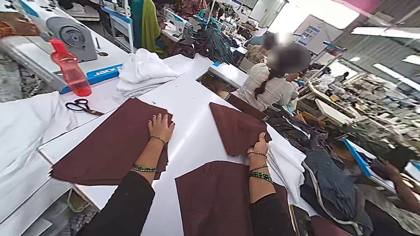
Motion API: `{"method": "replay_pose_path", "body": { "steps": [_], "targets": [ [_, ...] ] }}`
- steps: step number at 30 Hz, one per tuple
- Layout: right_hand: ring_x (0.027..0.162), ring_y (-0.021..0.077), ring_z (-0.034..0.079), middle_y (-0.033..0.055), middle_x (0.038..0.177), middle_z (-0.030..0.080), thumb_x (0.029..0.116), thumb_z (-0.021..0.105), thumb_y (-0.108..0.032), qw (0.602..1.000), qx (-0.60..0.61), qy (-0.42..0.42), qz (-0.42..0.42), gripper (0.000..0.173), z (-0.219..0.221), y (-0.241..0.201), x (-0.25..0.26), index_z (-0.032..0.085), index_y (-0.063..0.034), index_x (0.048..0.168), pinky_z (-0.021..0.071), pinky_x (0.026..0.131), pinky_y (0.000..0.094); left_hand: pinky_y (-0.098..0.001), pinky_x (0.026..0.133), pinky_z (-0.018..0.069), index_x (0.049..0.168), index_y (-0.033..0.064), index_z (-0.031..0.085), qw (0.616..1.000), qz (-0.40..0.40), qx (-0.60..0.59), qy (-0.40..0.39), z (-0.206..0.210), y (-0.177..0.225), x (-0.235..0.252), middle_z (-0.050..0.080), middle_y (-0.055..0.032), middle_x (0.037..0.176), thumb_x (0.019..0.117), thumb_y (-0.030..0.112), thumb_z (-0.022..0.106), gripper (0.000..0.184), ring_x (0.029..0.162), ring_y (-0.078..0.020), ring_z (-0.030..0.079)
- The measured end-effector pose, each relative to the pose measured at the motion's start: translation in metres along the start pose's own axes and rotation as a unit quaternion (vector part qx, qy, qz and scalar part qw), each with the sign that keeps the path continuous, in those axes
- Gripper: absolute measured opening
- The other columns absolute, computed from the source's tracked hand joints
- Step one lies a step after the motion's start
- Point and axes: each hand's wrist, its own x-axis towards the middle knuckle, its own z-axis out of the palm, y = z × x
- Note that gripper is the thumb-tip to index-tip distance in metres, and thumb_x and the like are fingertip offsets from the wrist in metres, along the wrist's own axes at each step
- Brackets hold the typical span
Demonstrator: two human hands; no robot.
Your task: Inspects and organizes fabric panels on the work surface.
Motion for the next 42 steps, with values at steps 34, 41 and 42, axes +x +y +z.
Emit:
{"method": "replay_pose_path", "body": {
  "steps": [34,41,42],
  "targets": [
    [0.158,0.0395,-0.001,0.0186,0.172,0.004,0.1002,0.057,-0.054,0.605,-0.706,-0.362,-0.071,0.089,0.016,0.067,-0.054,0.015,-0.0098,0.165,-0.0003,0.117,0.0753,-0.0488,0.119,0.0365,0.148,-0.0003,0.050,0.985,0.112,-0.102,-0.081,-0.001,0.012,0.003,0.053,-0.0234,0.148,0.1032,0.029,0.060,0.054,0.141,-0.0346,0.049],
    [0.153,0.0515,0.017,0.0353,0.163,0.020,0.0918,0.062,-0.044,0.720,-0.532,-0.429,-0.124,0.087,-0.003,0.027,-0.106,0.032,0.0077,0.155,0.0177,0.123,0.0620,-0.0410,0.114,0.0413,0.136,-0.0080,0.059,0.931,0.218,-0.292,-0.013,-0.056,0.013,-0.038,0.061,-0.0263,0.138,0.1023,0.013,0.058,0.040,0.132,-0.0322,0.057],
    [0.152,0.0472,0.025,0.0333,0.161,0.027,0.0900,0.061,-0.046,0.726,-0.505,-0.450,-0.124,0.087,-0.005,0.016,-0.137,0.034,0.0073,0.154,0.0252,0.121,0.0583,-0.0408,0.115,0.0411,0.136,-0.0079,0.059,0.931,0.234,-0.281,-0.025,-0.075,0.005,-0.046,0.061,-0.0259,0.138,0.1025,0.012,0.057,0.039,0.132,-0.0316,0.057]
  ]
}}
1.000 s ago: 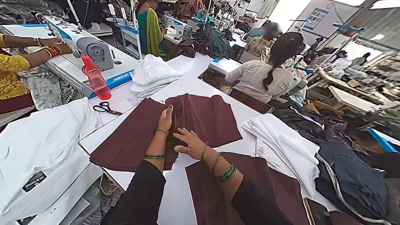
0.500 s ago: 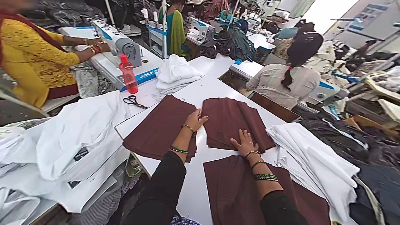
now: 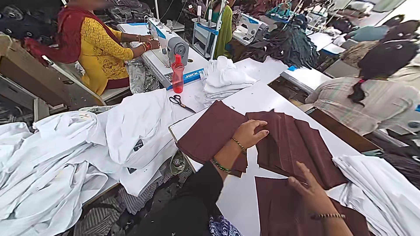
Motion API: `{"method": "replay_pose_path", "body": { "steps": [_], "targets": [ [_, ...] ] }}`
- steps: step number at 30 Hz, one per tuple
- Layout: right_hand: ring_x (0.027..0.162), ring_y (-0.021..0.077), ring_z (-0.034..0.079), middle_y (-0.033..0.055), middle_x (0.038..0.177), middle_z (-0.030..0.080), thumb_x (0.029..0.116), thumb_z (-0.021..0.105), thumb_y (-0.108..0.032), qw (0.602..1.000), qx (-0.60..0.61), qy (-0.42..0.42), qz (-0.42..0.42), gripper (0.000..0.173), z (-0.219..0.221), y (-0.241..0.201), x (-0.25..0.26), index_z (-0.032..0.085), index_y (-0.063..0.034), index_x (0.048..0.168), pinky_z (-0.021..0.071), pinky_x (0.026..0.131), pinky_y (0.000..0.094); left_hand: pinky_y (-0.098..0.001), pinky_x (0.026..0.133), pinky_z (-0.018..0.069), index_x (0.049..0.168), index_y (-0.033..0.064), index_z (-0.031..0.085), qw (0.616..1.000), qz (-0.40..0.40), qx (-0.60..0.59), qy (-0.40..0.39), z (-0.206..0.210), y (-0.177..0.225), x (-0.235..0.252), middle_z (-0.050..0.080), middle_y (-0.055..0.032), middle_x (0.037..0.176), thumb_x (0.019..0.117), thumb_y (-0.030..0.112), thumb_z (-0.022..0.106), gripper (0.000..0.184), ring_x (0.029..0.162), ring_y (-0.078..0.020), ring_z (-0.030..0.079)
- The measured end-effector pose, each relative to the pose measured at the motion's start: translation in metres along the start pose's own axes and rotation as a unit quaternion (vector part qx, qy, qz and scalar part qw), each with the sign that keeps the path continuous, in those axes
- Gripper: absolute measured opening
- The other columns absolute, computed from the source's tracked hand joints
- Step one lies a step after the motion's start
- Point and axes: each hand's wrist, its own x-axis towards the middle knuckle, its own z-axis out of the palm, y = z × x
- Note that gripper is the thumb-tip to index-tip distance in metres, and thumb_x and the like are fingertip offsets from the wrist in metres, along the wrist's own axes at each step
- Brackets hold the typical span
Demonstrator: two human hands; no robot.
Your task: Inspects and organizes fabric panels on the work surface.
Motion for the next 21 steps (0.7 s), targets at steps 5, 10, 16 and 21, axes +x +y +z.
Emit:
{"method": "replay_pose_path", "body": {
  "steps": [5,10,16,21],
  "targets": [
    [0.140,0.0329,0.050,0.0294,0.147,0.052,0.0918,0.067,-0.048,0.964,0.168,-0.166,-0.121,0.078,0.083,-0.078,-0.097,0.054,0.0128,0.138,0.0417,0.115,0.0466,-0.0494,0.119,0.0367,0.140,0.0016,0.060,0.985,-0.058,0.159,-0.026,-0.108,-0.033,-0.044,0.058,-0.0184,0.144,0.1013,0.025,0.062,0.045,0.140,-0.0307,0.050],
    [0.143,0.0507,0.040,0.0285,0.146,0.053,0.0881,0.069,-0.035,0.970,0.142,-0.165,-0.111,0.059,0.132,-0.095,-0.099,0.065,0.0066,0.131,0.0218,0.115,0.0742,-0.0491,0.126,0.0216,0.158,-0.0025,0.031,0.929,-0.213,0.280,-0.115,-0.156,-0.074,-0.082,0.033,-0.0250,0.162,0.0979,0.030,0.068,0.077,0.154,-0.0370,0.028],
    [0.126,0.0270,0.063,0.0200,0.129,0.068,0.0901,0.066,-0.028,0.984,0.152,-0.058,-0.079,0.047,0.142,-0.123,-0.065,0.069,0.0051,0.123,0.0472,0.108,0.0409,-0.0570,0.114,0.0348,0.125,-0.0051,0.064,0.891,-0.265,0.363,-0.070,-0.156,-0.060,-0.077,0.049,-0.0252,0.148,0.1008,0.022,0.062,0.037,0.142,-0.0425,0.042],
    [0.114,0.0210,0.067,0.0176,0.133,0.062,0.0984,0.055,-0.031,0.924,0.380,-0.022,0.038,0.060,0.157,-0.159,-0.009,0.046,0.0088,0.143,0.0576,0.092,0.0365,-0.0561,0.090,0.0538,0.122,-0.0027,0.068,0.927,-0.092,0.349,-0.098,-0.122,-0.028,-0.090,0.068,-0.0254,0.117,0.1052,0.017,0.051,0.031,0.107,-0.0417,0.068]
  ]
}}
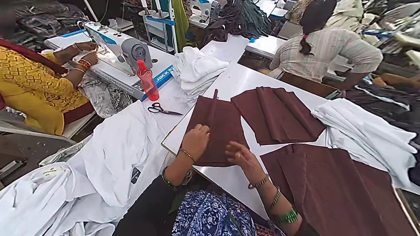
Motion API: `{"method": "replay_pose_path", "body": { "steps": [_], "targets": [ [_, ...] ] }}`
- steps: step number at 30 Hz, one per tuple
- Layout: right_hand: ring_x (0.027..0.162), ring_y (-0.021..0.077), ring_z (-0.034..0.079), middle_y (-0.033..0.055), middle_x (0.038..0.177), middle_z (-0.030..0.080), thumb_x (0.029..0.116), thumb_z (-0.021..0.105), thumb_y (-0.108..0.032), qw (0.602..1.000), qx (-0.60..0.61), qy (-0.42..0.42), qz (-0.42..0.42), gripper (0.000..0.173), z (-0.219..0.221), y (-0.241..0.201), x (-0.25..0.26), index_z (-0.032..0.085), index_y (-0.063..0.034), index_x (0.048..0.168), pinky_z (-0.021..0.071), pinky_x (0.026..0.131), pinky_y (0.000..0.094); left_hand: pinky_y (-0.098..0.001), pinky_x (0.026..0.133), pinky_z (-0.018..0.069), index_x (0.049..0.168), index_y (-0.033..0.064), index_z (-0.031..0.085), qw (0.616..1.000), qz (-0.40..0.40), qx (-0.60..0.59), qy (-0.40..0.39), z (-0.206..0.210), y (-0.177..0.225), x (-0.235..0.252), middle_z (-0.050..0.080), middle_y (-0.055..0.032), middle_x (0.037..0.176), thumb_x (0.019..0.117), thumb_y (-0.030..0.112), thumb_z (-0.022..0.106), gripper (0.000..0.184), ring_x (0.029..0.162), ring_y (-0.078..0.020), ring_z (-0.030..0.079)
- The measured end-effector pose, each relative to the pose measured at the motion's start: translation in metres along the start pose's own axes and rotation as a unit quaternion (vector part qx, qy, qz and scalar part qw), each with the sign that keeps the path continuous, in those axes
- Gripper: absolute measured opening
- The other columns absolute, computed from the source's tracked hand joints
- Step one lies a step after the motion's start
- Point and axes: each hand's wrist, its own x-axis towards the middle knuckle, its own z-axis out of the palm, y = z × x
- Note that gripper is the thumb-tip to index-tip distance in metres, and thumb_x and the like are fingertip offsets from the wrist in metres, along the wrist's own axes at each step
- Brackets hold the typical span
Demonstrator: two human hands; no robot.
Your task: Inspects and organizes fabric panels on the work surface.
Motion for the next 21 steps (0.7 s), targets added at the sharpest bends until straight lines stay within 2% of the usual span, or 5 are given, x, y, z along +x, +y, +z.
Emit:
{"method": "replay_pose_path", "body": {
  "steps": [2,5,9,15,21],
  "targets": [
    [0.107,0.0173,0.067,0.0132,0.130,0.061,0.1069,0.040,-0.028,0.993,0.091,0.042,0.062,0.055,0.009,-0.003,0.027,0.032,0.0024,0.152,0.0579,0.086,0.0351,-0.0553,0.087,0.0556,0.120,-0.0026,0.069,0.994,0.094,-0.042,-0.045,0.018,0.019,-0.011,0.070,-0.0239,0.113,0.1052,0.016,0.050,0.030,0.104,-0.0397,0.070],
    [0.087,0.0096,0.069,0.0103,0.102,0.068,0.1028,0.056,-0.005,0.960,0.175,0.200,0.090,0.031,0.020,-0.005,0.051,0.048,0.0043,0.131,0.0584,0.080,0.0269,-0.0516,0.089,0.0543,0.118,-0.0043,0.070,0.962,0.207,-0.136,-0.115,0.038,0.019,-0.018,0.071,-0.0233,0.107,0.1041,0.016,0.054,0.030,0.101,-0.0375,0.070],
    [0.071,0.0046,0.070,-0.0013,0.078,0.070,0.0934,0.051,0.009,0.910,0.235,0.341,-0.020,0.018,0.001,-0.037,0.020,0.055,-0.0023,0.106,0.0607,0.067,0.0236,-0.0455,0.089,0.0572,0.112,-0.0025,0.073,0.965,0.181,-0.188,0.027,0.035,-0.017,-0.017,0.073,-0.0194,0.104,0.1008,0.015,0.057,0.026,0.096,-0.0317,0.072],
    [0.093,-0.0061,0.068,-0.0127,0.096,0.076,0.0933,0.066,-0.018,0.894,0.221,0.262,-0.289,0.013,-0.060,-0.085,-0.074,0.075,-0.0237,0.101,0.0545,0.085,0.0129,-0.0513,0.095,0.0535,0.118,-0.0019,0.072,0.959,0.232,-0.163,-0.019,0.032,-0.014,-0.011,0.070,-0.0228,0.119,0.0876,0.022,0.077,0.039,0.110,-0.0383,0.067],
    [0.087,-0.0021,0.072,-0.0074,0.090,0.077,0.0956,0.050,-0.004,0.868,0.234,0.333,-0.285,0.024,-0.057,-0.076,-0.098,0.070,-0.0163,0.096,0.0581,0.081,0.0152,-0.0538,0.104,0.0454,0.139,0.0012,0.061,0.960,0.204,-0.007,-0.193,0.061,0.026,0.005,0.057,-0.0245,0.141,0.0990,0.026,0.064,0.047,0.128,-0.0444,0.055]
  ]
}}
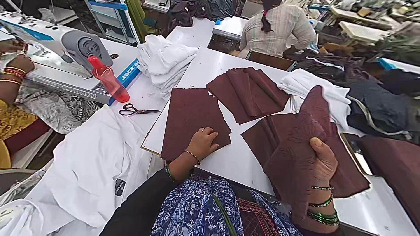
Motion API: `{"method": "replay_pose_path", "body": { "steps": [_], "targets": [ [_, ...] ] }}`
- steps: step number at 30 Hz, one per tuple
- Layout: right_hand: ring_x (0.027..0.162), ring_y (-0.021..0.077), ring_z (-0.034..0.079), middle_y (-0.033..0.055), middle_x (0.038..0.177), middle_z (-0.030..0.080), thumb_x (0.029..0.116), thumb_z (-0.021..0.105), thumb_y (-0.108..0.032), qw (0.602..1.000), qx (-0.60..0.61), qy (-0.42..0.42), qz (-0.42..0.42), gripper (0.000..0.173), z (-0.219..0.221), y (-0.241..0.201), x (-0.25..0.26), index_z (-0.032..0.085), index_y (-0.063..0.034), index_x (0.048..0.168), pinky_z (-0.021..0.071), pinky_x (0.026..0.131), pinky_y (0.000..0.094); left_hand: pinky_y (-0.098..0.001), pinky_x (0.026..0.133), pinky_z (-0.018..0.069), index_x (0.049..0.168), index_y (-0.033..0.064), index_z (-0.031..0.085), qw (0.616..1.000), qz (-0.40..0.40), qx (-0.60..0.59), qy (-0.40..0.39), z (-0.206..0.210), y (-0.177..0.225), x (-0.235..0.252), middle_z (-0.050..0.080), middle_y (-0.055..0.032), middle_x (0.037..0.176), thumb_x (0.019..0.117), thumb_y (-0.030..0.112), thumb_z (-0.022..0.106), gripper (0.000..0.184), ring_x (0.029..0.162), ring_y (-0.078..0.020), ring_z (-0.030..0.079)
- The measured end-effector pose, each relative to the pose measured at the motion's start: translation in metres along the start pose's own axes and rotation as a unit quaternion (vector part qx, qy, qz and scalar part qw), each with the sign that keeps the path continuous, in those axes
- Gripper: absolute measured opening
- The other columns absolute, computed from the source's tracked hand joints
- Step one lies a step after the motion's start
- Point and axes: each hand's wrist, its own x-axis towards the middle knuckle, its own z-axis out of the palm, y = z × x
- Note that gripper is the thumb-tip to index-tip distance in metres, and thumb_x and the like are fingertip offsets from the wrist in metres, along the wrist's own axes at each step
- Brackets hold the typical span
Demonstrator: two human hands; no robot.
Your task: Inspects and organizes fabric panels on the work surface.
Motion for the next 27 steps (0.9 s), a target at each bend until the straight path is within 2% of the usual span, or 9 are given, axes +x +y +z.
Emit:
{"method": "replay_pose_path", "body": {
  "steps": [7,11,15,19,21,22,23,25,27],
  "targets": [
    [0.080,0.0005,0.073,-0.0047,0.085,0.077,0.0946,0.046,-0.001,0.995,0.010,0.053,0.082,0.023,-0.017,0.004,-0.031,0.066,-0.0131,0.098,0.0604,0.075,0.0179,-0.0504,0.107,0.0437,0.128,-0.0013,0.068,0.996,-0.066,0.039,-0.041,-0.012,0.014,0.013,0.058,-0.0229,0.141,0.1040,0.037,0.058,0.046,0.130,-0.0412,0.054],
    [0.079,0.0017,0.073,-0.0033,0.084,0.076,0.0902,0.055,0.000,0.992,0.004,0.067,0.104,0.017,-0.023,0.007,-0.044,0.065,-0.0116,0.098,0.0610,0.074,0.0191,-0.0510,0.105,0.0453,0.125,-0.0020,0.068,0.992,-0.077,0.079,-0.055,-0.014,0.021,0.022,0.060,-0.0237,0.137,0.1048,0.024,0.053,0.036,0.127,-0.0403,0.057],
    [0.078,0.0011,0.072,-0.0040,0.083,0.076,0.0911,0.048,0.003,0.992,-0.003,0.074,0.104,0.023,-0.026,0.013,-0.049,0.065,-0.0114,0.096,0.0606,0.074,0.0188,-0.0531,0.099,0.0481,0.123,-0.0024,0.067,0.991,-0.072,0.105,-0.041,-0.008,0.024,0.026,0.062,-0.0233,0.133,0.1042,0.018,0.047,0.034,0.122,-0.0407,0.060],
    [0.077,0.0008,0.072,-0.0040,0.082,0.076,0.0917,0.046,0.005,0.991,-0.004,0.076,0.111,0.024,-0.024,0.013,-0.050,0.064,-0.0114,0.096,0.0605,0.074,0.0180,-0.0549,0.100,0.0485,0.118,-0.0049,0.069,0.990,-0.105,-0.059,0.069,-0.014,0.003,0.025,0.067,-0.0230,0.122,0.1033,0.014,0.049,0.031,0.115,-0.0371,0.065],
    [0.077,0.0012,0.072,-0.0040,0.082,0.076,0.0911,0.048,0.005,0.991,-0.002,0.073,0.111,0.024,-0.024,0.013,-0.050,0.065,-0.0113,0.095,0.0606,0.074,0.0183,-0.0446,0.098,0.0492,0.113,-0.0092,0.066,0.921,-0.159,-0.279,0.218,-0.023,-0.020,0.017,0.068,-0.0199,0.114,0.1030,0.006,0.049,0.024,0.108,-0.0257,0.064],
    [0.077,0.0008,0.072,-0.0046,0.082,0.076,0.0908,0.049,0.004,0.991,-0.005,0.072,0.113,0.024,-0.025,0.013,-0.051,0.066,-0.0119,0.095,0.0604,0.075,0.0180,-0.0366,0.091,0.0484,0.116,-0.0096,0.060,0.851,-0.192,-0.394,0.288,-0.031,-0.029,0.011,0.065,-0.0155,0.108,0.1054,0.006,0.046,0.024,0.099,-0.0173,0.061],
    [0.078,0.0008,0.072,-0.0047,0.083,0.076,0.0905,0.050,0.004,0.991,-0.005,0.069,0.115,0.023,-0.026,0.014,-0.051,0.066,-0.0120,0.096,0.0604,0.075,0.0180,-0.0329,0.086,0.0502,0.118,-0.0050,0.059,0.764,-0.219,-0.493,0.355,-0.040,-0.039,0.004,0.063,-0.0105,0.104,0.1060,0.009,0.044,0.024,0.094,-0.0129,0.061],
    [0.078,0.0001,0.072,-0.0057,0.084,0.076,0.0910,0.051,0.003,0.991,-0.012,0.063,0.120,0.022,-0.029,0.015,-0.052,0.066,-0.0128,0.097,0.0602,0.076,0.0174,-0.0259,0.068,0.0552,0.102,0.0101,0.057,0.609,-0.219,-0.615,0.450,-0.057,-0.063,-0.009,0.064,0.0011,0.082,0.1074,0.017,0.038,0.021,0.074,-0.0056,0.065],
    [0.078,-0.0004,0.072,-0.0062,0.083,0.076,0.0915,0.049,0.004,0.990,-0.013,0.064,0.124,0.024,-0.030,0.018,-0.050,0.065,-0.0131,0.097,0.0600,0.075,0.0168,-0.0244,0.063,0.0558,0.094,0.0140,0.055,0.538,-0.173,-0.657,0.500,-0.070,-0.079,-0.022,0.064,0.0029,0.073,0.1081,0.019,0.033,0.027,0.068,-0.0052,0.065]
  ]
}}
